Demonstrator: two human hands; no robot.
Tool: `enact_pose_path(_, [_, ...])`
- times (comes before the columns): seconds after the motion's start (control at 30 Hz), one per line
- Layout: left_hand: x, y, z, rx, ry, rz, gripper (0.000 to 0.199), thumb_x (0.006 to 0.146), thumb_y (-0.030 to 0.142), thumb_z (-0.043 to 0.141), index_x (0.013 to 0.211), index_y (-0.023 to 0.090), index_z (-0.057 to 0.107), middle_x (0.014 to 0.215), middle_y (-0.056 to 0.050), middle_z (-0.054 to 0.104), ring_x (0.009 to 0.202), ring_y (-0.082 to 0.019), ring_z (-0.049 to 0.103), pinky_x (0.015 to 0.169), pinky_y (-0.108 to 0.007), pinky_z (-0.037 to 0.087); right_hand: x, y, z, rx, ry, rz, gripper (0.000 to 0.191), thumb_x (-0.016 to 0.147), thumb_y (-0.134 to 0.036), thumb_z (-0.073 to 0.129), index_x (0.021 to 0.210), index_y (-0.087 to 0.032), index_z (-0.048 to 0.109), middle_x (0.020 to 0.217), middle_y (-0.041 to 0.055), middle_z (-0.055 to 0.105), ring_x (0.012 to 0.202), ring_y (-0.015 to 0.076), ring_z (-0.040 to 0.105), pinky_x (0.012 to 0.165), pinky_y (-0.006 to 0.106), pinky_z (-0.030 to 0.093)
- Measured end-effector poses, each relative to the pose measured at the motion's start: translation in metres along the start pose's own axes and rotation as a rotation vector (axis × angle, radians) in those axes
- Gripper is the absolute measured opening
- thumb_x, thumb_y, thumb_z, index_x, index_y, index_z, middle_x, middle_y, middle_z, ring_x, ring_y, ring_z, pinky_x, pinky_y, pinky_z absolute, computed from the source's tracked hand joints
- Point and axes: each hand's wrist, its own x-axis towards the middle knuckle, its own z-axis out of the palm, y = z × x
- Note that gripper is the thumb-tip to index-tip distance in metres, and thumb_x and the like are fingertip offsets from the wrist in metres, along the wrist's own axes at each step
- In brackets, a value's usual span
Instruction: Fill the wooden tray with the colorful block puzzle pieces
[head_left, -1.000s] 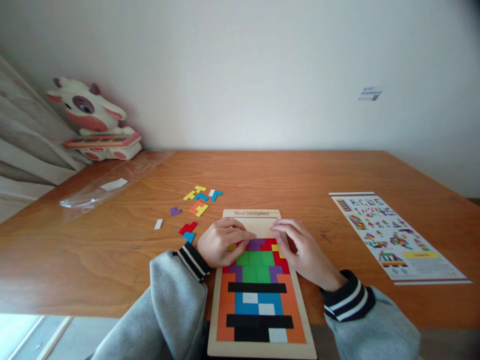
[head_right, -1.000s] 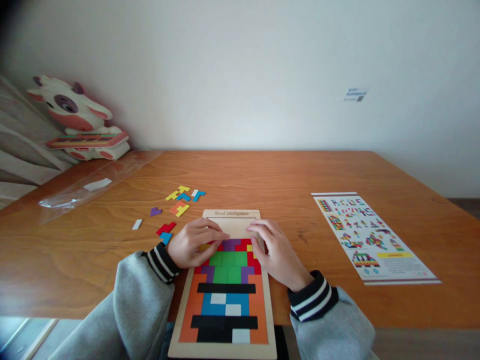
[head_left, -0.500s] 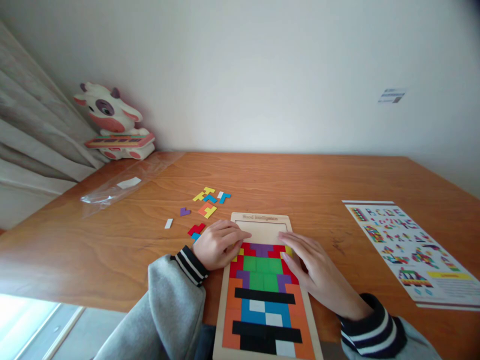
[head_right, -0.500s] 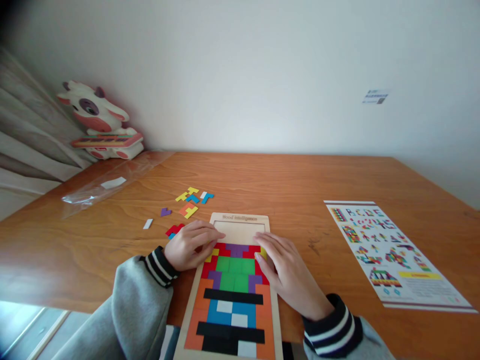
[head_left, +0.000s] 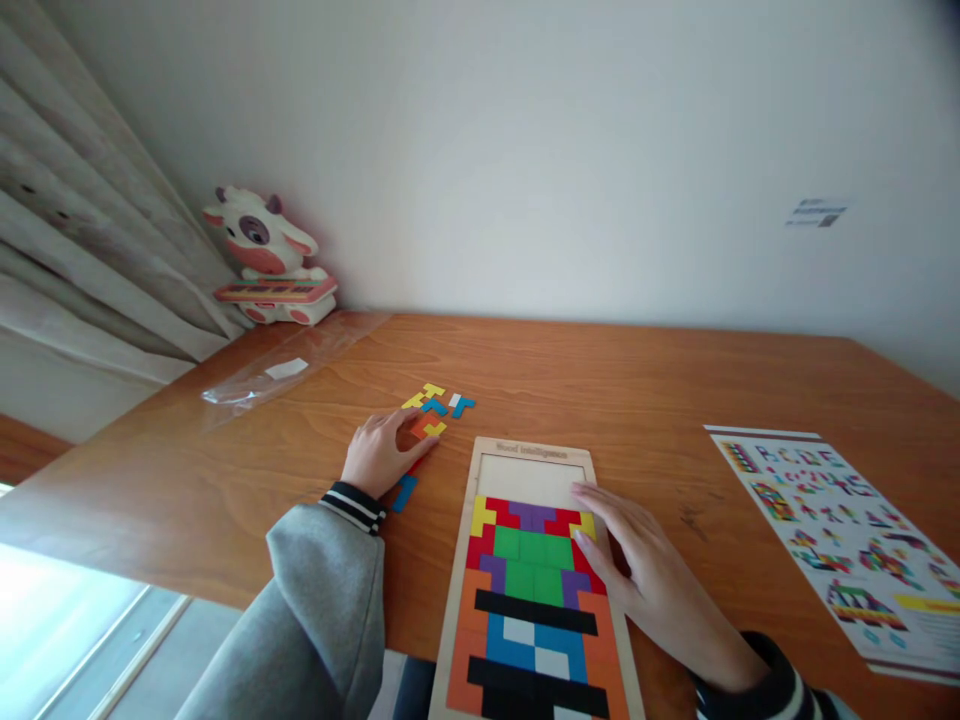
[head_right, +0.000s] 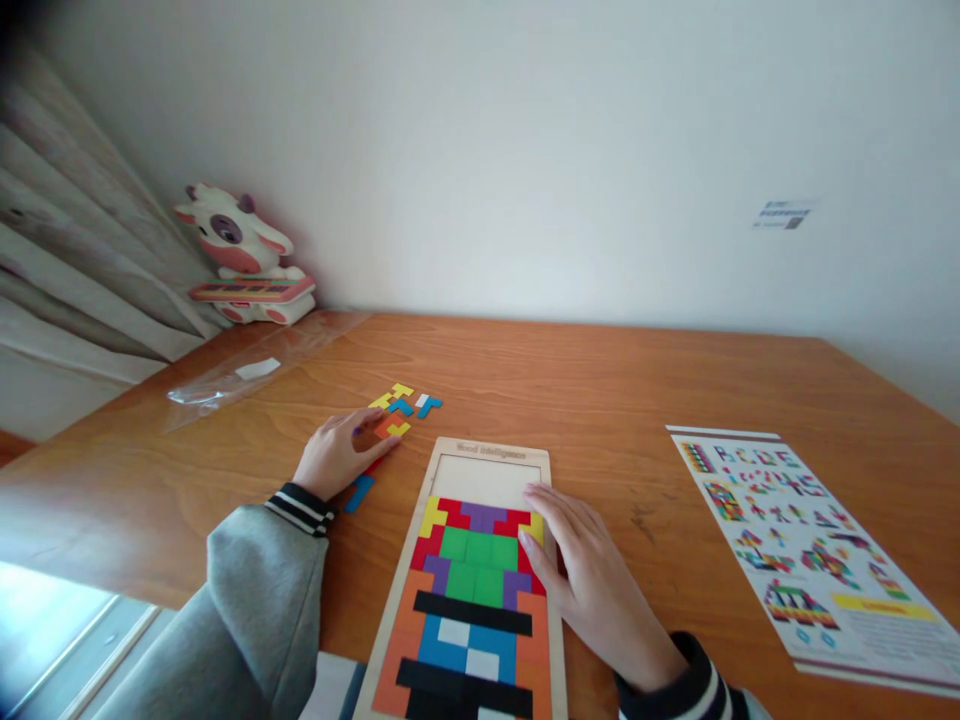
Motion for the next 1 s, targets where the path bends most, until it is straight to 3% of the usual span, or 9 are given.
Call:
enact_pose_path(0.37, [0.008,0.005,0.000,-0.287,-0.063,0.009,0.044,0.080,0.051,0.070,0.114,0.023,0.066,0.115,-0.005,0.076,0.107,-0.026,0.071,0.098,-0.041,0.056,0.007,0.002,-0.007,0.021,0.029,0.003,0.036,0.097,-0.033,0.055,0.133,-0.028,0.055,0.130,0.0080,0.067,0.119,0.0257,0.065,0.101,0.047,0.057])
enact_pose_path(0.67, [0.013,0.012,0.002,-0.356,-0.124,0.100,0.050,0.078,0.046,0.073,0.121,0.022,0.064,0.110,-0.004,0.076,0.104,-0.024,0.072,0.096,-0.038,0.058,0.038,0.011,-0.021,0.024,-0.019,-0.030,0.038,0.098,-0.035,0.053,0.135,-0.028,0.054,0.131,0.0088,0.065,0.121,0.0252,0.063,0.104,0.047,0.054])
enact_pose_path(0.83, [0.026,0.019,0.006,-0.377,-0.171,0.246,0.040,0.081,0.043,0.070,0.114,0.021,0.068,0.114,-0.006,0.074,0.099,-0.022,0.072,0.089,-0.034,0.060,0.071,0.019,-0.021,0.070,-0.012,-0.074,0.035,0.098,-0.035,0.054,0.132,-0.027,0.056,0.130,0.0087,0.065,0.122,0.0244,0.062,0.106,0.047,0.052])
enact_pose_path(1.0, [0.046,0.030,0.011,-0.316,-0.169,0.444,0.024,0.083,0.036,0.067,0.103,0.024,0.071,0.105,-0.003,0.075,0.097,-0.020,0.070,0.092,-0.033,0.058,0.093,0.028,-0.005,0.144,0.029,-0.073,0.031,0.099,-0.036,0.054,0.128,-0.025,0.057,0.124,0.0086,0.066,0.113,0.0228,0.066,0.100,0.045,0.056])
